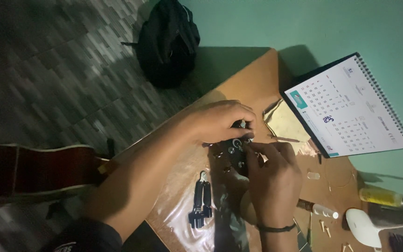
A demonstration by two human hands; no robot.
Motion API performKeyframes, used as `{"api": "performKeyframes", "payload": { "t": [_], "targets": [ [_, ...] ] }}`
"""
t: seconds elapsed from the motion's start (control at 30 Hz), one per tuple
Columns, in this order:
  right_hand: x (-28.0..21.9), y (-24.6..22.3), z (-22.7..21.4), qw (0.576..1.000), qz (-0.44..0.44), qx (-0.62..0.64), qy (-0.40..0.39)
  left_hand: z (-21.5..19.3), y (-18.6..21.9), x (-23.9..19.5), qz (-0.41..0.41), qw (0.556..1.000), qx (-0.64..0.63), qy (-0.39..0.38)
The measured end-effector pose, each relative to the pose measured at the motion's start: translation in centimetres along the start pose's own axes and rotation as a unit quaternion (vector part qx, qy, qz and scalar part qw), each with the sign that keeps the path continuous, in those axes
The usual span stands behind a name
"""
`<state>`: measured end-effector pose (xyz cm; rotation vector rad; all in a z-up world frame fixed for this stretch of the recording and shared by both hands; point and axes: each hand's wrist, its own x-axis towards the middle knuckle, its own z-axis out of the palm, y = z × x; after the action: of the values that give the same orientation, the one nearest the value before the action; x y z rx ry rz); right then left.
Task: The person replaces the strings on an acoustic guitar. They thread new strings through the tuning pegs on the headstock, wind them around the posts, and then secure the other ends at the bridge on the guitar body.
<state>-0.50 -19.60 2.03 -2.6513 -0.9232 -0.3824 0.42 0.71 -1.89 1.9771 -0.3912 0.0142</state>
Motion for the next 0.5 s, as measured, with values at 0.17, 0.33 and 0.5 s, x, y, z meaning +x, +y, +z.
{"api": "performKeyframes", "payload": {
  "t": [0.17,0.33,0.5],
  "targets": [
    [0.4,-0.2,-1.0,0.999,-0.015,0.033,-0.016,0.2,0.2,0.1,0.01,1.0,0.01,-0.005],
    [0.1,0.0,-0.7,0.999,-0.002,-0.022,-0.046,-0.3,1.2,-0.1,-0.072,0.997,0.017,-0.024],
    [0.0,-0.5,-0.4,0.999,-0.003,-0.016,-0.037,-0.5,1.1,0.0,-0.082,0.996,0.007,-0.027]
  ]
}}
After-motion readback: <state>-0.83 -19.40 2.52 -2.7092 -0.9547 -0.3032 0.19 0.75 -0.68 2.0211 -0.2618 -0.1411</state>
